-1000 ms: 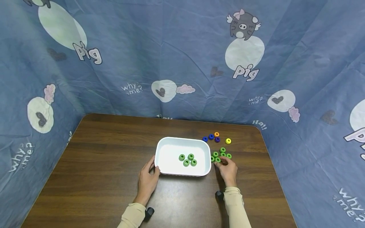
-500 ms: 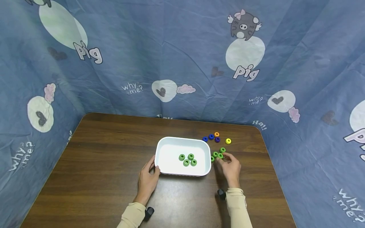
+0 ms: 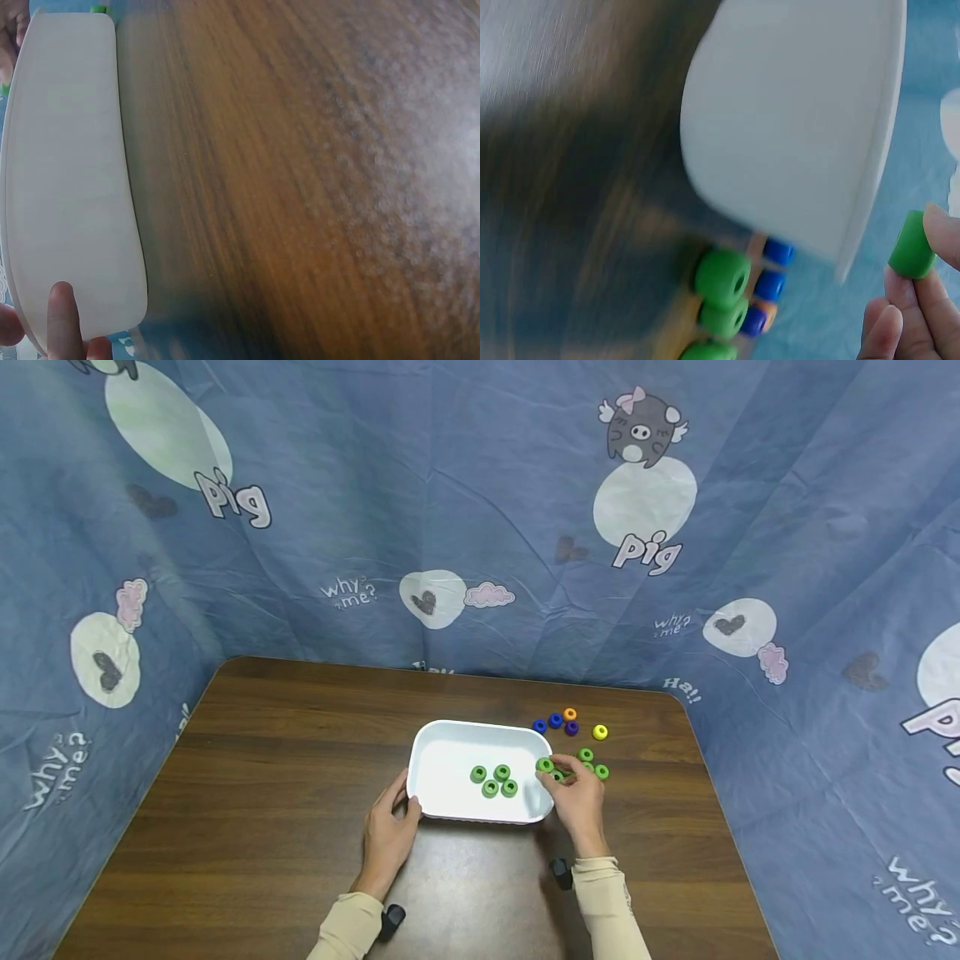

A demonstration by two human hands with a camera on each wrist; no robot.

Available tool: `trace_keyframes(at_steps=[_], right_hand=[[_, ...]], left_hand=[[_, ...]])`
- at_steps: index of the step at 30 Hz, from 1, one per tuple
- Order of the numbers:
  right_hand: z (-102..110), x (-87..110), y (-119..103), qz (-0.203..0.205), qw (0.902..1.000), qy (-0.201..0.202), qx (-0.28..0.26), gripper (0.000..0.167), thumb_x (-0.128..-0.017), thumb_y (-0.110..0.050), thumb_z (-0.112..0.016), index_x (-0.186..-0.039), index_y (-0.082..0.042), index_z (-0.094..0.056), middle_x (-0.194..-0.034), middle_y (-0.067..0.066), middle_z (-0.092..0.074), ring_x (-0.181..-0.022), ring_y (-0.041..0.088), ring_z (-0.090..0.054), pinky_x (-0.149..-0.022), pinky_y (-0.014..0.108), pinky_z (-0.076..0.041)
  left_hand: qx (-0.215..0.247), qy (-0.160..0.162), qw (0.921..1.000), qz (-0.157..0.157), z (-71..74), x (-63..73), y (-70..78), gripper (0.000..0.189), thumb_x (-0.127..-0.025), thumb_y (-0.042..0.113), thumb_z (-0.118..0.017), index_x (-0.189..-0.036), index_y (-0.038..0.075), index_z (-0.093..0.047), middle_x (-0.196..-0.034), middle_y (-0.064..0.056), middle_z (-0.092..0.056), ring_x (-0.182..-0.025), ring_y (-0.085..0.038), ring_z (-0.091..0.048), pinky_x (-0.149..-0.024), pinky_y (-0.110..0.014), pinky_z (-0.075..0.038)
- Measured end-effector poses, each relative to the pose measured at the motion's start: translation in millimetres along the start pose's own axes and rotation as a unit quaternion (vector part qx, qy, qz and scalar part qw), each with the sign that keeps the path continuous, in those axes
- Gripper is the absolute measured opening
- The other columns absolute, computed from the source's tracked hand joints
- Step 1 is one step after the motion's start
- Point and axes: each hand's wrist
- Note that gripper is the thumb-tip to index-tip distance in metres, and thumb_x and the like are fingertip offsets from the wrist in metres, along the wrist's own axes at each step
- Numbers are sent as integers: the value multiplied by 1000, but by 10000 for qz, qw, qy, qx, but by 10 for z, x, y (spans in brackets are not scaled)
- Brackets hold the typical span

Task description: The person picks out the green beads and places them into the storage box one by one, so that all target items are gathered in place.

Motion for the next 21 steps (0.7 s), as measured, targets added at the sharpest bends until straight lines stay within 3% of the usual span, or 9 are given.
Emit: trace_keyframes(at_steps=[7,11,17,21], right_hand=[[-299,81,-113,440,9982,-403,-5,29,-76,-16,-86,-103,-10,-77,-100,9,-78,-80,24,-68,-73,32,-54],[-463,136,-165,617,9955,-708,124,28,-76,-15,-86,-102,-11,-77,-98,9,-78,-82,26,-68,-72,31,-54],[-624,189,-219,1089,9848,-1325,267,29,-76,-15,-86,-103,-9,-77,-95,10,-76,-80,25,-67,-67,23,-51],[-696,194,-259,1386,9775,-1527,440,29,-77,-14,-85,-103,-7,-77,-96,10,-77,-86,26,-68,-71,27,-53]], left_hand=[[-14,18,10000,18,-1,6,1,48,-93,6,-63,-141,4,-57,-141,-19,-61,-125,-34,-64,-103,-44,-55],[-72,-27,9999,101,-2,7,-3,49,-94,6,-62,-142,6,-56,-144,-19,-59,-126,-34,-63,-102,-45,-55],[-84,-62,9998,159,-2,-3,-6,49,-94,7,-61,-143,7,-55,-145,-18,-58,-127,-34,-63,-102,-45,-55],[-70,-45,9998,166,4,-7,-7,49,-94,7,-62,-143,7,-56,-144,-17,-59,-126,-33,-63,-104,-46,-54]])
Point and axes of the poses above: each hand's wrist, its own x-axis away from the middle knuckle, its own z-axis out of the back of the hand, y = z × x
